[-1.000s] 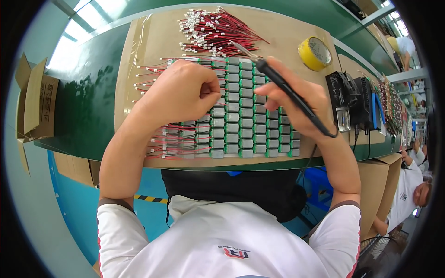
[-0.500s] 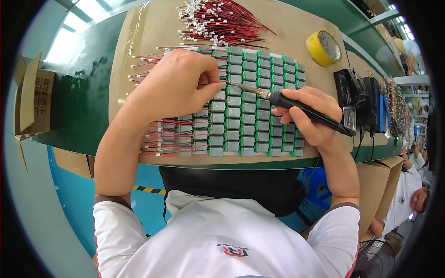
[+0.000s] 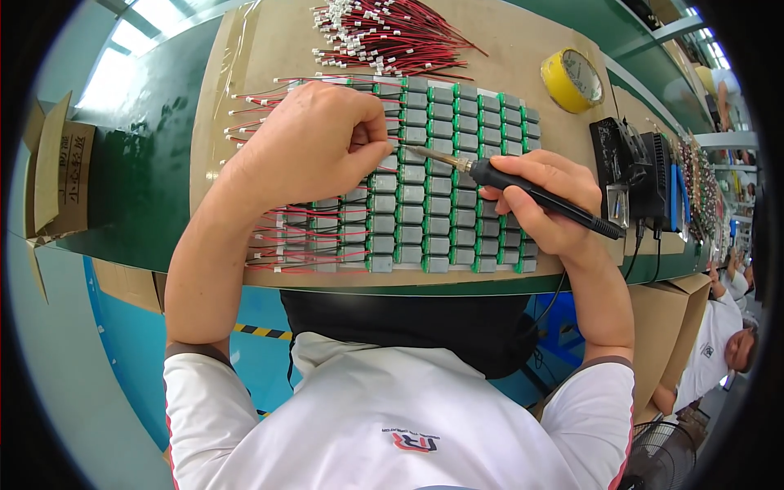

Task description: Soldering wires onto a grid of small electronic components.

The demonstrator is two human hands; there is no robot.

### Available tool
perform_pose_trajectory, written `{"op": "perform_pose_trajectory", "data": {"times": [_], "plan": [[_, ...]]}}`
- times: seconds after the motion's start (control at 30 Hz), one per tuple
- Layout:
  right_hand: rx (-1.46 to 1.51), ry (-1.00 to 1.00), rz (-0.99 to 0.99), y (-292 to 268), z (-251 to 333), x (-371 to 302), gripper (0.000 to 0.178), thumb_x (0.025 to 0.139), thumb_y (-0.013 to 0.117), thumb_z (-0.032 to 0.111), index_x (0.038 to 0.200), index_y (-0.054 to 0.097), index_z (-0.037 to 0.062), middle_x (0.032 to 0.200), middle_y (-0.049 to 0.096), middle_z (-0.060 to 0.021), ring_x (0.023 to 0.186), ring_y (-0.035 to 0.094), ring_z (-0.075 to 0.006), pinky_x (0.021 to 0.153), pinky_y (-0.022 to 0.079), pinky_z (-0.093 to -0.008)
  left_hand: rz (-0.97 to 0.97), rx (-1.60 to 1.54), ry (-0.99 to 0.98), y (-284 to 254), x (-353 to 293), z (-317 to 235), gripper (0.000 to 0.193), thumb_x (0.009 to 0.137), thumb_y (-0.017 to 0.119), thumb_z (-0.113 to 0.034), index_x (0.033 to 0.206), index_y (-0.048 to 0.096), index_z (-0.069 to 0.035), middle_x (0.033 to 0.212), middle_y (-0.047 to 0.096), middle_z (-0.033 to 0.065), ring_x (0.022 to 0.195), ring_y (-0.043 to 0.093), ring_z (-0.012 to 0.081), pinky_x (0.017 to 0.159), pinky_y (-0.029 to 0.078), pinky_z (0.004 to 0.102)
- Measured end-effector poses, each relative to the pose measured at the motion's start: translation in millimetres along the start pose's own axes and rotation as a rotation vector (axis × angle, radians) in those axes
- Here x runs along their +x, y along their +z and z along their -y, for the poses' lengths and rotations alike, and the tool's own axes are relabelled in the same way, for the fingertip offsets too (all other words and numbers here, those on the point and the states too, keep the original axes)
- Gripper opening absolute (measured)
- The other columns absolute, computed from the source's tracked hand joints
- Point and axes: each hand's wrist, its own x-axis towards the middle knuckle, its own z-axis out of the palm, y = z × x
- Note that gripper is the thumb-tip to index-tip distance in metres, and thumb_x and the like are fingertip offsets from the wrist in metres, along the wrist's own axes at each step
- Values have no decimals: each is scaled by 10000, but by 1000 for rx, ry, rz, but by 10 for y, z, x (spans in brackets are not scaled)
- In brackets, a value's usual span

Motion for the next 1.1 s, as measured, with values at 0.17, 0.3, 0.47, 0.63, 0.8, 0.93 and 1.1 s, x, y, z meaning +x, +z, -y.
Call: {"op": "perform_pose_trajectory", "data": {"times": [0.17,0.3,0.47,0.63,0.8,0.93,1.1], "plan": [[-27,-19,3,-3,-8,-1,357,846,734,-28,1193,781,-97,894,791,-182,763,781,-222,670,619,-312,31,0,-70,-36,20,-67,133,871,759,-116,836,727,9,756,737,149,755,733,357,744,581,440],[-30,-32,-2,2,-22,-5,356,845,733,-27,1191,780,-101,895,792,-184,764,780,-228,668,617,-317,18,10,-58,-24,21,-59,133,866,755,-114,826,725,9,758,737,154,753,731,362,746,582,446],[-26,-46,-1,8,-34,1,353,847,730,-23,1188,779,-103,894,792,-186,766,781,-234,671,620,-322,8,19,-55,-9,18,-55,131,859,750,-115,822,727,9,760,738,158,756,732,366,749,585,450],[-28,-45,-9,1,-27,-15,353,849,725,-21,1188,778,-104,892,792,-187,768,783,-235,673,622,-323,8,12,-60,-14,20,-65,130,859,749,-115,823,728,9,763,740,158,760,734,367,753,587,452],[-28,-47,-6,4,-26,-3,350,848,724,-23,1183,779,-108,891,792,-186,765,783,-230,669,619,-317,11,16,-67,-19,14,-65,135,864,755,-119,831,733,10,759,739,156,765,735,363,755,587,448],[-23,-42,-10,13,-16,2,350,847,725,-25,1184,781,-106,892,792,-184,763,781,-227,666,615,-313,12,11,-69,-23,17,-71,136,866,757,-120,837,735,11,759,739,154,763,736,361,755,586,445],[-30,-39,2,-2,-16,-1,354,846,726,-33,1188,782,-103,895,791,-179,763,774,-223,663,610,-312,26,4,-87,-32,20,-81,138,867,762,-120,840,736,12,761,741,154,766,739,357,754,586,443]]}}
